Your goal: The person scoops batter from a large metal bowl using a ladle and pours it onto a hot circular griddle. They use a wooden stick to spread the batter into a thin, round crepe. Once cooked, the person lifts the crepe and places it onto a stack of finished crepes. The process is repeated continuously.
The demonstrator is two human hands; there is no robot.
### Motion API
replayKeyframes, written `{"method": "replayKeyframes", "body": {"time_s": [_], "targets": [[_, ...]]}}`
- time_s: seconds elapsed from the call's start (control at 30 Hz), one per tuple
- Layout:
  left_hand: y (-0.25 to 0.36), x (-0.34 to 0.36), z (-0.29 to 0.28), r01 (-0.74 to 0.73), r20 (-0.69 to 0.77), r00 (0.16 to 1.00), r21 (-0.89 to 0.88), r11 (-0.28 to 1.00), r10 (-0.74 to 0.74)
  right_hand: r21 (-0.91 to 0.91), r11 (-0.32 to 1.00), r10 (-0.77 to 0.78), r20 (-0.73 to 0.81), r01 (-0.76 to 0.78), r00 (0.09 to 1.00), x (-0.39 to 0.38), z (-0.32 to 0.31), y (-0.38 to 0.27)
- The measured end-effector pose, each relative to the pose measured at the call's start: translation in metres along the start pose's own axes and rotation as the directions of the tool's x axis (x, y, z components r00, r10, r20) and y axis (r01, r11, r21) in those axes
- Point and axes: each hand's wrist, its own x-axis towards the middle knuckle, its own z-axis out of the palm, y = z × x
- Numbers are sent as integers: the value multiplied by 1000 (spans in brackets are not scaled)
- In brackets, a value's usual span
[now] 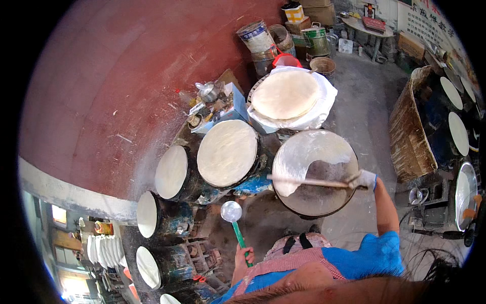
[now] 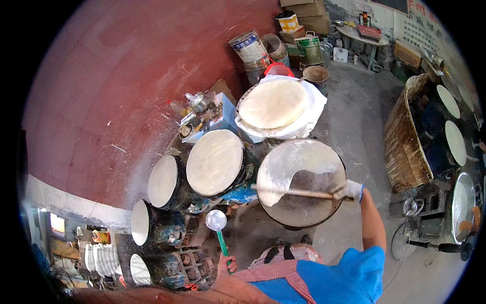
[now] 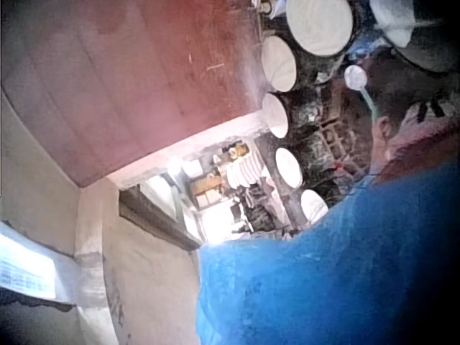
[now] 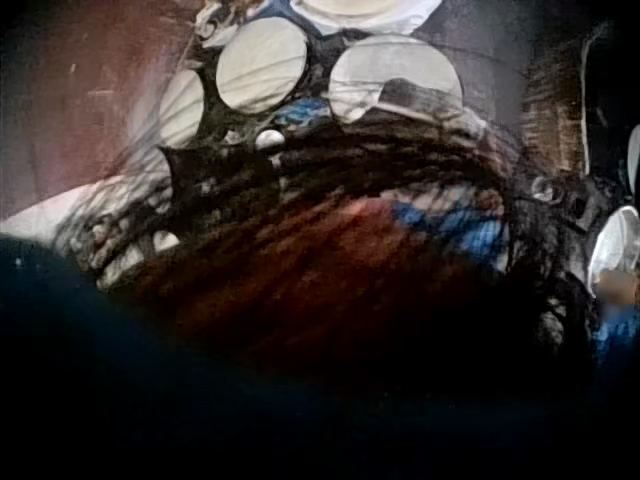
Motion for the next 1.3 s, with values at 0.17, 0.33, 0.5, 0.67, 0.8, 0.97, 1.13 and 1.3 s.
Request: {"method": "replayKeyframes", "body": {"time_s": [0.17, 0.33, 0.5, 0.67, 0.8, 0.97, 1.13, 1.3], "targets": [[1, -17, 10, -19, -39, 999, -1, 1000, 19, -48, 994, 85, -192, -96, 978, 82, -17, -25], [-17, -17, -19, -10, -43, 999, 52, 999, 13, -94, 976, 203, 90, -194, 975, 34, -6, -21], [-21, -25, -8, -18, -82, 996, 0, 1000, 18, -71, 951, 302, 20, -300, 953, -28, -31, -38], [-14, -31, -14, -3, -24, 1000, 9, 1000, 3, -103, 986, 112, -147, -128, 983, 72, -8, -36], [-13, -41, -32, -34, -46, 998, -18, 999, 33, -267, 937, 250, 65, -225, 966, 45, 3, -47], [2, -29, -64, 29, -11, 1000, 43, 999, -28, -238, 904, 335, -118, -354, 935, -179, 31, -76], [26, -14, -97, 99, 149, 983, 43, 994, -104, 303, 881, 473, -595, -363, 650, -313, 189, 40], [49, -22, -116, 115, 215, 969, 60, 992, -125, 175, 985, 150, -881, 13, 449, -103, 398, -20]]}}
